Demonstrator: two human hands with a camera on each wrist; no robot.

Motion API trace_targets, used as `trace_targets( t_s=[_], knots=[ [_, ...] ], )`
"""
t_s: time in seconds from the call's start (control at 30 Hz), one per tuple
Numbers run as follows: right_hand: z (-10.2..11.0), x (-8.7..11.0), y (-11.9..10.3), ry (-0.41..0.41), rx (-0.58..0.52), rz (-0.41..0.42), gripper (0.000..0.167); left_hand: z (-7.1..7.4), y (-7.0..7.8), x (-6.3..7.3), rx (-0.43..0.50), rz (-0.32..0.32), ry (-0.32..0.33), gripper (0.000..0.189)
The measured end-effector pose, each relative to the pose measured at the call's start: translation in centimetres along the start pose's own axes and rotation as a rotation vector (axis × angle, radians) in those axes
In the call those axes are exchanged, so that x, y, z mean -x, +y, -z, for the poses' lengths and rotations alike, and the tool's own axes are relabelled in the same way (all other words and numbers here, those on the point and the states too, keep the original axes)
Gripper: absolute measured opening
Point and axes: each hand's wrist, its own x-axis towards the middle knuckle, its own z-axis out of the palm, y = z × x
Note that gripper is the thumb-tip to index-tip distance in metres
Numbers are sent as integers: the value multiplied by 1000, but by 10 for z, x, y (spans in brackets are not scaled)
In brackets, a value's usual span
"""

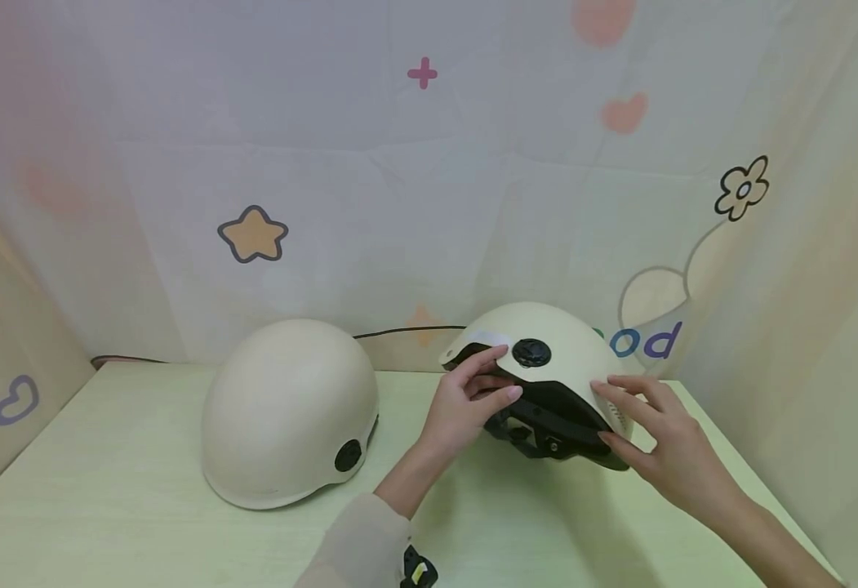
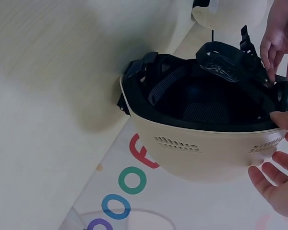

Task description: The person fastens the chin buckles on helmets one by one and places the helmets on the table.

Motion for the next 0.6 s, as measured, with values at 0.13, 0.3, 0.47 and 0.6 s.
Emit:
trace_targets(
  t_s=[0.13,0.3,0.47,0.6],
  knots=[
    [-3,0,2,33,-6,25,56,1,-1,-1,-44,3,-10,50],
    [-4,0,3,22,15,9,57,2,-6,0,-119,-9,-29,61],
    [-4,1,2,2,41,-7,57,5,-11,3,-184,24,-17,59],
    [-6,1,3,4,56,-5,57,10,-14,3,-251,61,-3,42]
  ],
)
